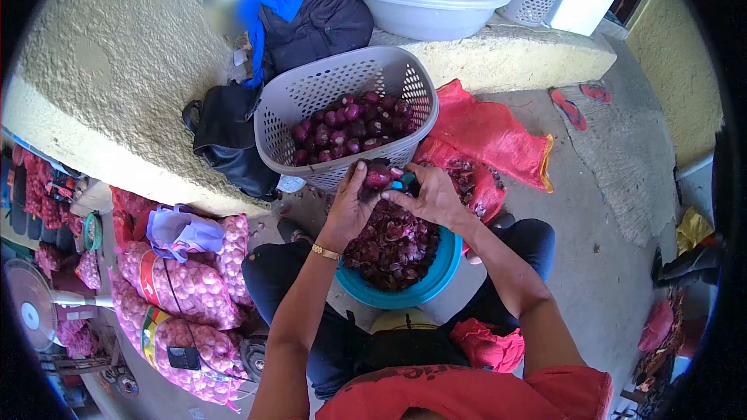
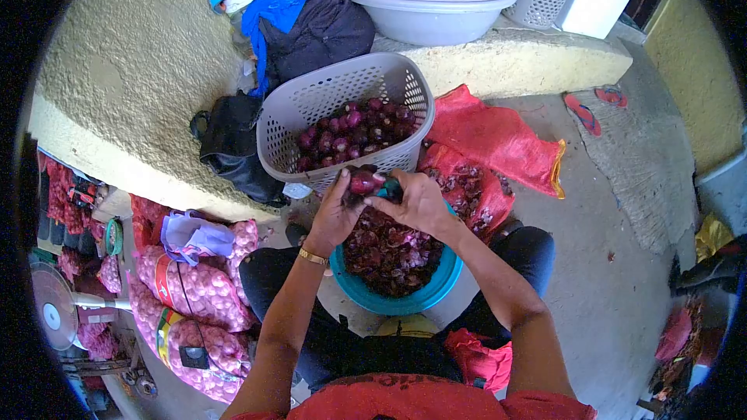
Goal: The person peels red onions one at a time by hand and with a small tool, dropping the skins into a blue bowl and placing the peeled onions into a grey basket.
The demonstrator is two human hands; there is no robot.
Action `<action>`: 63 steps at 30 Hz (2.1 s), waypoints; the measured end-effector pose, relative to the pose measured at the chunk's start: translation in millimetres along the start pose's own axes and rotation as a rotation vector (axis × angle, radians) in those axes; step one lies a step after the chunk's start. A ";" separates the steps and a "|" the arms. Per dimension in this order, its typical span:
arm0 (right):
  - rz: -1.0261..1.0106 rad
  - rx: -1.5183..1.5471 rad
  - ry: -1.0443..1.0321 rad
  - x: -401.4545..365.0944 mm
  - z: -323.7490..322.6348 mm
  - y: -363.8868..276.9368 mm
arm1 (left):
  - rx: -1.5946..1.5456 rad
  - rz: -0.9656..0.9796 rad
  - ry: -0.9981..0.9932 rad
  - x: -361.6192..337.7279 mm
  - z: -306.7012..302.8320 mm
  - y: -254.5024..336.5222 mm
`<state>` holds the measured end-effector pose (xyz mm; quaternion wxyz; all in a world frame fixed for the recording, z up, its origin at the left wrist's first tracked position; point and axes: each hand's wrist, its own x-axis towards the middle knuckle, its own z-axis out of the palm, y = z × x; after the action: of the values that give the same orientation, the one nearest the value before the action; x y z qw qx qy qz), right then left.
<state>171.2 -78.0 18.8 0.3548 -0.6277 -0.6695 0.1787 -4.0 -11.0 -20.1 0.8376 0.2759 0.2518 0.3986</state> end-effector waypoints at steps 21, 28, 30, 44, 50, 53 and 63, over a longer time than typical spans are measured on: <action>-0.296 -0.220 0.105 2.1 6.4 15.4 | -0.041 -0.070 -0.011 -3.8 4.6 -8.5; -0.194 -0.238 0.037 0.5 6.2 14.9 | 0.041 -0.031 -0.058 -2.7 -0.1 -6.6; -0.179 -0.223 0.083 2.3 5.3 12.5 | 0.012 -0.056 -0.033 -2.1 -1.5 -7.4; -0.210 -0.245 0.113 3.0 1.3 13.2 | -0.017 -0.073 -0.069 -4.8 3.6 -8.8; -0.274 -0.287 0.130 3.3 1.5 15.1 | 0.035 -0.042 -0.094 -6.9 3.9 -8.5; -0.299 -0.316 0.168 3.4 1.7 13.7 | 0.010 -0.031 -0.046 -8.3 8.9 -7.9; -0.355 -0.337 0.105 2.2 5.1 15.1 | -0.067 -0.034 -0.055 -3.7 4.3 -11.7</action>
<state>178.6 -72.6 5.6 0.3053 -0.5588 -0.7704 -0.0332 2.9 -21.3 -24.0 0.8597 0.2542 0.2197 0.3848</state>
